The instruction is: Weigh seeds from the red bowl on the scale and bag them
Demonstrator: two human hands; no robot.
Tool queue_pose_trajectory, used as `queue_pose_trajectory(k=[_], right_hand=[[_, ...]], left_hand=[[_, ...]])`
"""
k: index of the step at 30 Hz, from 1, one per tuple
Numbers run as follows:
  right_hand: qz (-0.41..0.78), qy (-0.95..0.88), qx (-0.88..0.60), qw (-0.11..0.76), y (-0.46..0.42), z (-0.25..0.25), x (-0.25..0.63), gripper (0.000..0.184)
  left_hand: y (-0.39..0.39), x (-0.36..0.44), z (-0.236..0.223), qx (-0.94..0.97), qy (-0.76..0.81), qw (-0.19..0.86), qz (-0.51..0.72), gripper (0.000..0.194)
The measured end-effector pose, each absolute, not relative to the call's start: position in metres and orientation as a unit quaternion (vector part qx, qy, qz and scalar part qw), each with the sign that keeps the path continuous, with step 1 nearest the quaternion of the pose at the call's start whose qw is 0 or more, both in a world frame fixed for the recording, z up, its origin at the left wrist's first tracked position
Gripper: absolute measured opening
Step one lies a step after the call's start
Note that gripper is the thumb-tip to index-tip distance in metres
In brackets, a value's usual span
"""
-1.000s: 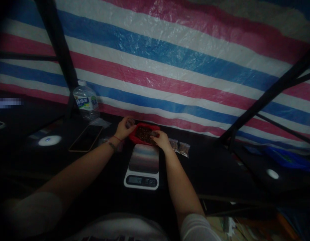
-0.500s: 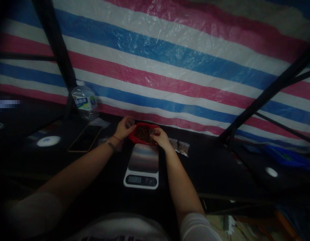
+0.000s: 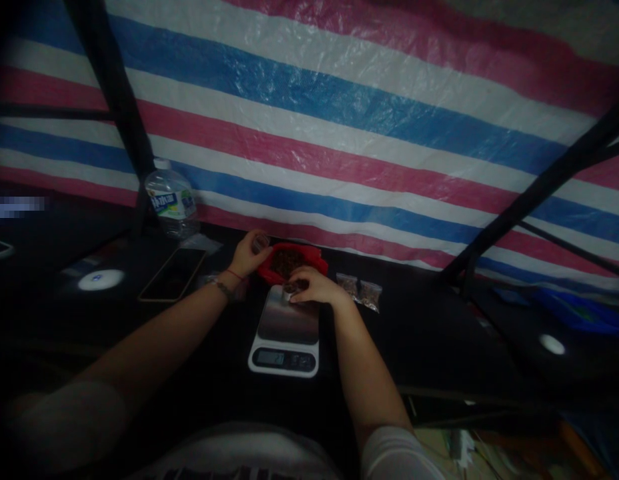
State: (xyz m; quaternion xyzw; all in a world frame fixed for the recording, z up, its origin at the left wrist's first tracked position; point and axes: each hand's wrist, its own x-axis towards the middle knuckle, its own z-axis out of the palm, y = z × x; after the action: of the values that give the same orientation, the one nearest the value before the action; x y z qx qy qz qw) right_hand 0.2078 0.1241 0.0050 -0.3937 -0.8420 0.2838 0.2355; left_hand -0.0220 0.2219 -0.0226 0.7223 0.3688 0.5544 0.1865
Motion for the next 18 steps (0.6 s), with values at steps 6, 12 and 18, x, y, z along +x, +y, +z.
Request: queue_pose_trajectory(k=[6, 12, 18], right_hand=[[0.302, -0.775, -0.453, 0.320, 0.131, -0.001, 0.221, 0.049], [0.142, -0.683, -0.553, 0.455, 0.145, -0.009, 0.229, 0.030], [0.112, -0.709, -0.550, 0.427, 0.142, -0.009, 0.224, 0.032]], left_hand=[[0.222, -0.022, -0.022, 0.718, 0.374, 0.179, 0.559, 0.039], [0.225, -0.021, -0.024, 0.687, 0.369, 0.194, 0.595, 0.036], [0.233, -0.018, -0.029, 0.648, 0.374, 0.259, 0.611, 0.035]])
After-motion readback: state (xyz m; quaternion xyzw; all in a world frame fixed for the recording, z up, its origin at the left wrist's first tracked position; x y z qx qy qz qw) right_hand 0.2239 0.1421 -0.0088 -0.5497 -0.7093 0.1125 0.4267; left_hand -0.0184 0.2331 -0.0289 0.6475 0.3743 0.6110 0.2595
